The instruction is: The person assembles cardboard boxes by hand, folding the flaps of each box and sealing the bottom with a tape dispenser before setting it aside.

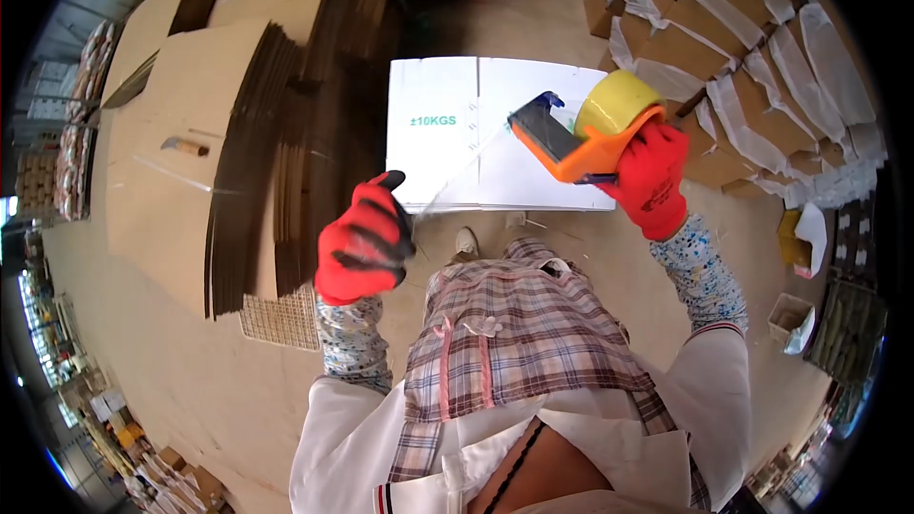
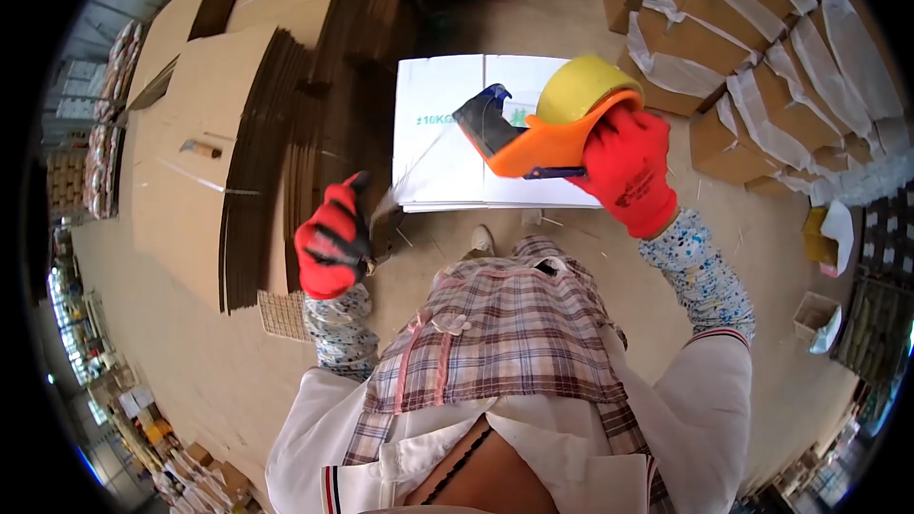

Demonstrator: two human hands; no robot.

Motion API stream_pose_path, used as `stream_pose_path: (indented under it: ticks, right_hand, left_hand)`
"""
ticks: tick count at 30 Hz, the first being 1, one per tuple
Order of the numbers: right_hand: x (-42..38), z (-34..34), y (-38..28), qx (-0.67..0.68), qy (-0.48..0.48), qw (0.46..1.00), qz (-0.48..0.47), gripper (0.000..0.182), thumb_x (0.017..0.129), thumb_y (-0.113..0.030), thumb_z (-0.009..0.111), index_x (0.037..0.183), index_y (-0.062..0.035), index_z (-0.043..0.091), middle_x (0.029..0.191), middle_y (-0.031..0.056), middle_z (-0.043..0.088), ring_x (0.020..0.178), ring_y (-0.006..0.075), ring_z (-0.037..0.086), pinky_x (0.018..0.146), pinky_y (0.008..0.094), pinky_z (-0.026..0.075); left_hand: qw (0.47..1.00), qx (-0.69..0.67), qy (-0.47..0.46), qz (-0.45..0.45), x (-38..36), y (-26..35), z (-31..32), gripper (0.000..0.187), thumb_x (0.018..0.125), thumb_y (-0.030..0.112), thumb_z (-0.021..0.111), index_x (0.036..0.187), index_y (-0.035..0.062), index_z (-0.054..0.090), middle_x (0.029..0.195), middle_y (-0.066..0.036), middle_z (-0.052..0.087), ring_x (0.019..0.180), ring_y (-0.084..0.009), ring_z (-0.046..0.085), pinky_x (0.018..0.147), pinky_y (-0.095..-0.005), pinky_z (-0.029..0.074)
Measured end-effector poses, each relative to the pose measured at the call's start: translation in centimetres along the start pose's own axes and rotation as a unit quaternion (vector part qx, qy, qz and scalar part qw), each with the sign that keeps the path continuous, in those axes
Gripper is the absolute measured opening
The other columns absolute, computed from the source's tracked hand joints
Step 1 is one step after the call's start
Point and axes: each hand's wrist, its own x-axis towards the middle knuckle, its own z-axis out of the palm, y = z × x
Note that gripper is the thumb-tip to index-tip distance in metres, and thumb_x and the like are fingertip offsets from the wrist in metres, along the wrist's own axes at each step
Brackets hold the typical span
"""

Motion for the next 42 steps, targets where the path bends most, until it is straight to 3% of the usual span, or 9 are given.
stream_pose_path:
  ticks: [8, 13, 18, 20, 25, 31, 35, 38, 42]
  right_hand:
    - [-4.2, 9.4, 7.7, 0.079, -0.084, 0.988, 0.099, 0.026, 0.078, -0.029, 0.065, 0.082, -0.0037, 0.06, 0.078, 0.0117, 0.061, 0.087, 0.0294, 0.058, 0.084, 0.0408, 0.042]
    - [-14.2, 20.4, 19.0, 0.19, -0.103, 0.831, 0.513, 0.029, 0.079, -0.031, 0.064, 0.073, -0.0035, 0.06, 0.072, 0.0118, 0.063, 0.072, 0.0309, 0.061, 0.07, 0.0415, 0.046]
    - [-28.5, 30.3, 23.2, 0.24, -0.102, 0.649, 0.715, 0.035, 0.08, -0.035, 0.065, 0.067, -0.003, 0.059, 0.059, 0.0063, 0.057, 0.055, 0.0217, 0.056, 0.055, 0.0367, 0.043]
    - [-30.2, 34.3, 20.9, 0.268, -0.114, 0.644, 0.708, 0.038, 0.083, -0.037, 0.063, 0.074, -0.0001, 0.061, 0.067, 0.0077, 0.059, 0.06, 0.0196, 0.054, 0.057, 0.0359, 0.044]
    - [-27.9, 32.8, 16.0, 0.192, -0.159, 0.672, 0.698, 0.049, 0.083, -0.042, 0.061, 0.1, 0.0035, 0.061, 0.099, 0.0216, 0.062, 0.091, 0.0342, 0.06, 0.076, 0.0408, 0.046]
    - [-23.2, 22.5, 25.1, 0.271, -0.297, 0.66, 0.635, 0.045, 0.083, -0.041, 0.061, 0.098, 0.002, 0.063, 0.087, 0.0175, 0.064, 0.082, 0.0297, 0.062, 0.072, 0.0378, 0.046]
    - [-13.9, 13.3, 29.0, 0.434, -0.317, 0.63, 0.561, 0.04, 0.086, -0.037, 0.059, 0.1, 0.0001, 0.064, 0.082, 0.0141, 0.065, 0.073, 0.0215, 0.062, 0.067, 0.0312, 0.047]
    - [-5.1, 11.0, 25.4, 0.317, -0.455, 0.704, 0.444, 0.043, 0.083, -0.04, 0.061, 0.097, 0.0014, 0.061, 0.079, 0.0112, 0.064, 0.063, 0.0156, 0.061, 0.062, 0.0277, 0.048]
    - [4.2, 6.0, 19.7, 0.358, -0.387, 0.791, 0.309, 0.049, 0.08, -0.046, 0.062, 0.093, 0.0012, 0.058, 0.075, 0.0103, 0.061, 0.057, 0.0171, 0.059, 0.055, 0.0298, 0.048]
  left_hand:
    - [0.867, 0.066, 0.403, -0.285, -3.6, -20.4, 1.0, 0.027, 0.082, 0.009, 0.068, 0.107, 0.0028, 0.059, 0.096, -0.001, 0.06, 0.089, -0.0089, 0.054, 0.08, -0.0228, 0.044]
    - [0.75, 0.431, 0.278, -0.419, -12.4, -25.6, -2.0, 0.051, 0.082, 0.034, 0.069, 0.123, 0.008, 0.053, 0.122, -0.015, 0.05, 0.113, -0.0268, 0.047, 0.092, -0.0385, 0.041]
    - [0.421, 0.7, 0.153, -0.556, -17.5, -25.5, -12.5, 0.076, 0.083, 0.055, 0.058, 0.137, 0.0061, 0.038, 0.139, -0.022, 0.038, 0.126, -0.0415, 0.037, 0.103, -0.0447, 0.033]
    - [0.573, 0.557, 0.192, -0.57, -22.5, -28.4, -18.9, 0.08, 0.083, 0.062, 0.051, 0.138, 0.0049, 0.037, 0.139, -0.025, 0.038, 0.124, -0.0428, 0.04, 0.1, -0.0459, 0.037]
    - [0.465, 0.522, 0.168, -0.696, -19.3, -29.6, -14.0, 0.077, 0.086, 0.061, 0.047, 0.134, 0.0011, 0.041, 0.134, -0.026, 0.044, 0.124, -0.0373, 0.043, 0.095, -0.0422, 0.042]
    - [0.648, 0.351, 0.284, -0.614, -5.1, -14.9, -9.6, 0.053, 0.094, 0.04, 0.048, 0.132, 0.0023, 0.047, 0.132, -0.015, 0.05, 0.123, -0.0219, 0.047, 0.102, -0.0296, 0.034]
    - [0.839, 0.356, 0.223, -0.345, 3.1, -7.4, -9.1, 0.051, 0.093, 0.026, 0.05, 0.137, 0.0045, 0.037, 0.136, -0.01, 0.043, 0.126, -0.0213, 0.039, 0.103, -0.0353, 0.034]
    - [0.809, 0.182, 0.5, -0.25, 6.1, -13.9, -11.8, 0.073, 0.082, 0.015, 0.067, 0.142, 0.0139, 0.025, 0.118, -0.007, 0.05, 0.105, -0.0158, 0.048, 0.089, -0.0293, 0.039]
    - [0.873, 0.2, 0.407, -0.179, 11.6, -18.8, -13.3, 0.068, 0.083, 0.02, 0.069, 0.138, 0.0126, 0.031, 0.113, -0.006, 0.054, 0.103, -0.014, 0.051, 0.088, -0.0281, 0.042]
